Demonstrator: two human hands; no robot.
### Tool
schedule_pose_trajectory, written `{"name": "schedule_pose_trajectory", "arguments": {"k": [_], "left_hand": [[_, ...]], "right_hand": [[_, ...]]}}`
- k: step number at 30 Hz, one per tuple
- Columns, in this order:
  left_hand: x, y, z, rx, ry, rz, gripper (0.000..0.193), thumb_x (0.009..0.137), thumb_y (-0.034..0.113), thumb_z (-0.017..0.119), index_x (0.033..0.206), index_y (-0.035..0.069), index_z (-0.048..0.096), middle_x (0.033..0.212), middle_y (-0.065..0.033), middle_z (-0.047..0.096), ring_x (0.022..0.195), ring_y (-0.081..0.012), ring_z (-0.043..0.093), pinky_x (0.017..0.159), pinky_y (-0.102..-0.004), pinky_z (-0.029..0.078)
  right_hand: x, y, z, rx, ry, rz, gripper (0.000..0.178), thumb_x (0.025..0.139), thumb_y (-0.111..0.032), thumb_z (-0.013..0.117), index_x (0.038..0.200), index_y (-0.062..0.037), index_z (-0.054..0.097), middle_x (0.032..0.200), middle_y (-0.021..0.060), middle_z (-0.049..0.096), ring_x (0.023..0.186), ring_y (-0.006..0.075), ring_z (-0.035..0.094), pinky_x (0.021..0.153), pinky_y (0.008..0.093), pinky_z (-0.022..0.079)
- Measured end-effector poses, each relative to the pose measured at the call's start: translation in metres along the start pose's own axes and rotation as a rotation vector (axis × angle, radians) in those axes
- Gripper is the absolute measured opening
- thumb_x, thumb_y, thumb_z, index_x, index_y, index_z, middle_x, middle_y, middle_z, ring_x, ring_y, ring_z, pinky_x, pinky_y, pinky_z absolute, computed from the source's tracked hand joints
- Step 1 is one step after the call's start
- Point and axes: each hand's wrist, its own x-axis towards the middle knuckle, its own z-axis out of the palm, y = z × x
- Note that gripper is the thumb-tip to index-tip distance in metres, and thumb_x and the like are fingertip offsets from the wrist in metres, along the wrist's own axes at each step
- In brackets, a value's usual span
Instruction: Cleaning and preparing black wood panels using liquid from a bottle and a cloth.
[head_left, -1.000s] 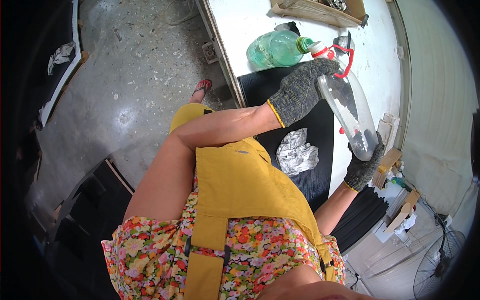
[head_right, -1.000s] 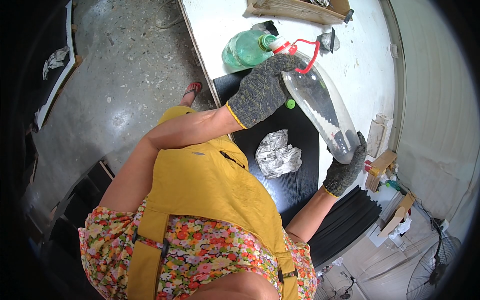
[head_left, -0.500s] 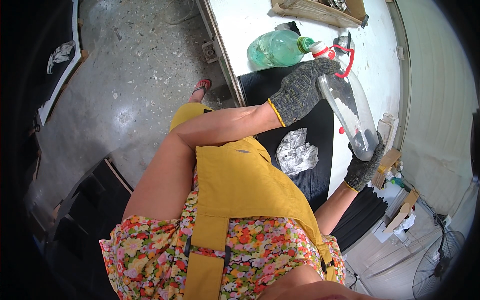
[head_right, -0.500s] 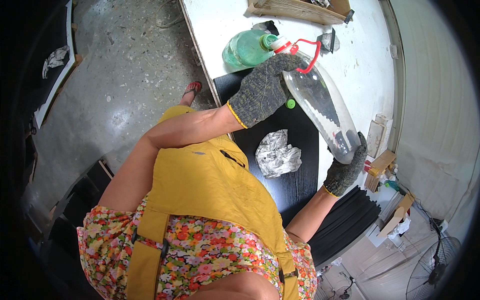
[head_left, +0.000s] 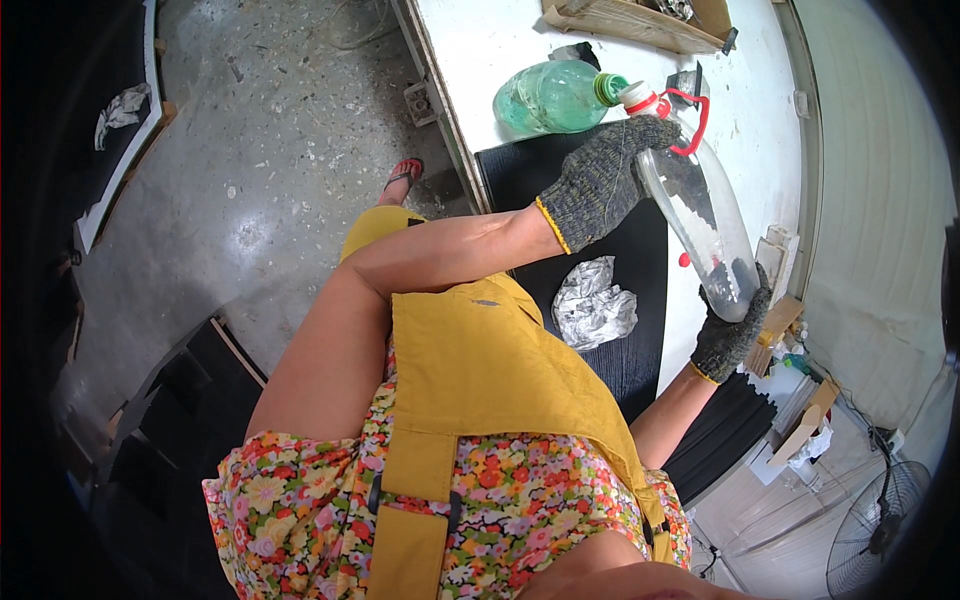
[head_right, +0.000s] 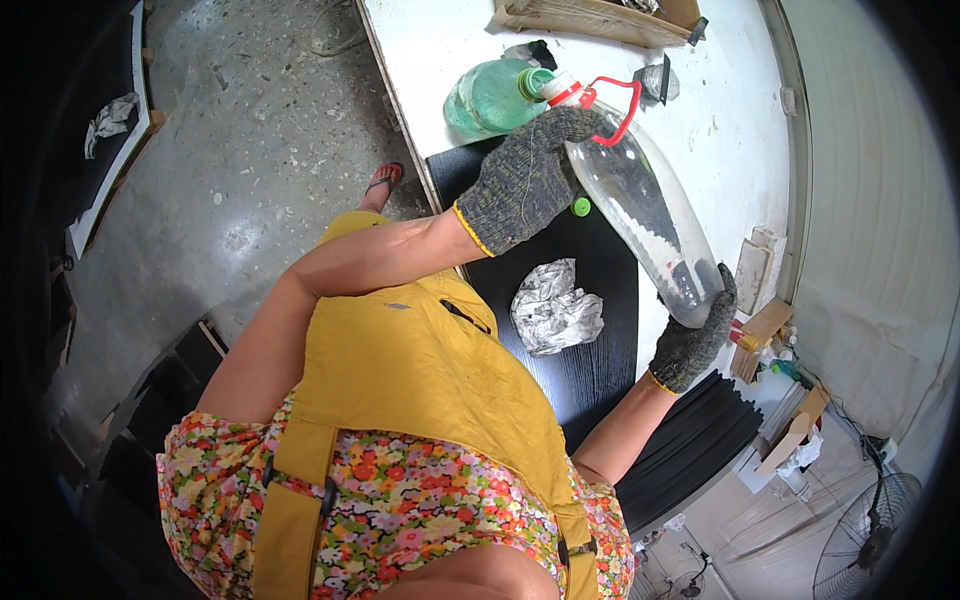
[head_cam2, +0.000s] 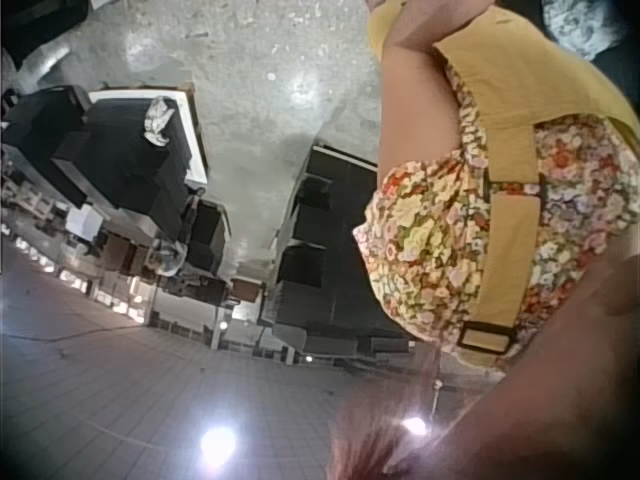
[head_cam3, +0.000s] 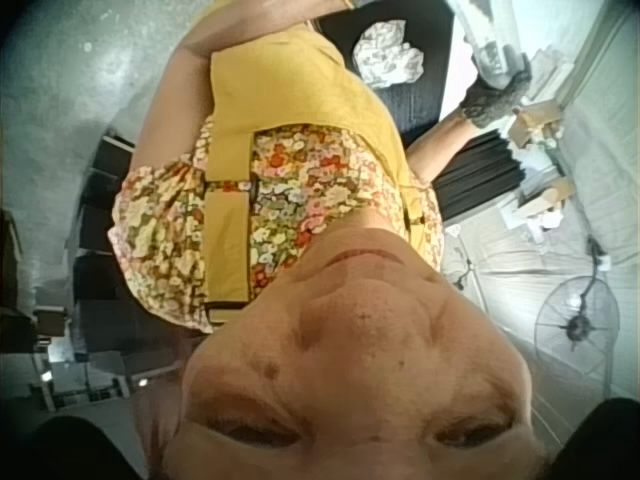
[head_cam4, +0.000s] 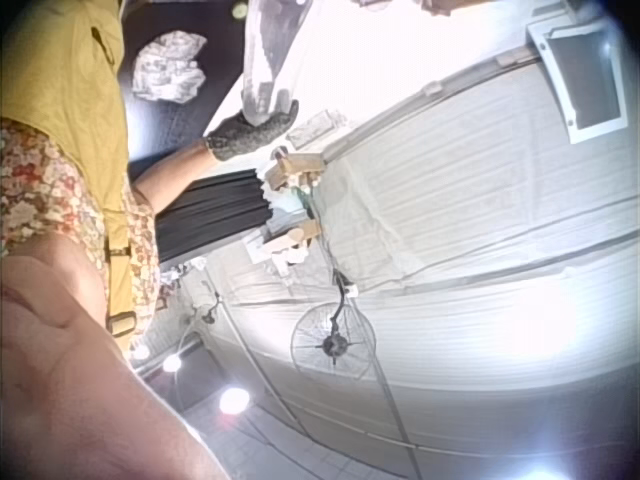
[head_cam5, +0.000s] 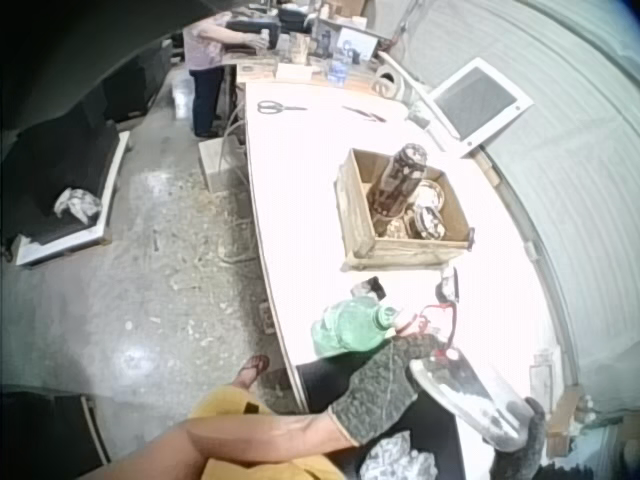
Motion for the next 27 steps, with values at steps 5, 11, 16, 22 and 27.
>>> {"name": "schedule_pose_trajectory", "arguments": {"k": [5,11,16,22,27], "left_hand": [[0.0031,0.0023,-0.0039,-0.091,-0.086,-0.088,0.035,0.085,0.013,0.059,0.118,0.005,0.058,0.118,-0.012,0.057,0.113,-0.0257,0.052,0.1,-0.036,0.04],[0.0015,0.006,-0.0063,-0.118,0.063,-0.025,0.037,0.08,0.01,0.064,0.115,0.004,0.058,0.115,-0.0141,0.058,0.107,-0.0281,0.056,0.094,-0.0373,0.045],[0.0021,0.0013,-0.0049,-0.009,0.074,0.078,0.039,0.079,0.009,0.063,0.116,0.002,0.058,0.115,-0.0153,0.058,0.107,-0.0296,0.055,0.093,-0.0376,0.045],[0.0007,0.0001,-0.0038,0.022,0.066,0.07,0.037,0.08,0.011,0.062,0.117,0.003,0.058,0.116,-0.015,0.057,0.109,-0.0286,0.055,0.095,-0.0371,0.043],[0.001,0.0002,-0.0039,0.008,0.023,0.042,0.036,0.081,0.012,0.062,0.116,0.003,0.058,0.116,-0.0145,0.058,0.109,-0.0282,0.055,0.096,-0.0367,0.043]], "right_hand": [[-0.002,-0.0025,0.0035,0.0,-0.013,0.003,0.049,0.092,-0.034,0.051,0.129,-0.0022,0.046,0.126,0.0162,0.05,0.111,0.0318,0.054,0.081,0.0426,0.054],[0.0002,-0.0013,0.0024,-0.004,0.005,0.008,0.05,0.091,-0.035,0.053,0.129,-0.0014,0.046,0.126,0.017,0.05,0.112,0.0322,0.053,0.081,0.0427,0.054],[0.0006,-0.0003,0.0022,0.003,-0.003,-0.007,0.051,0.091,-0.035,0.053,0.129,-0.0009,0.046,0.125,0.0174,0.051,0.112,0.0317,0.053,0.085,0.0422,0.052],[-0.0002,-0.0017,0.0039,0.006,-0.005,-0.003,0.051,0.091,-0.035,0.053,0.129,-0.0008,0.046,0.126,0.0177,0.05,0.113,0.0313,0.053,0.087,0.0421,0.051],[0.0011,-0.0007,0.0009,0.009,-0.017,0.004,0.052,0.091,-0.035,0.053,0.129,-0.0011,0.045,0.127,0.0175,0.05,0.114,0.0313,0.052,0.088,0.0422,0.05]]}}
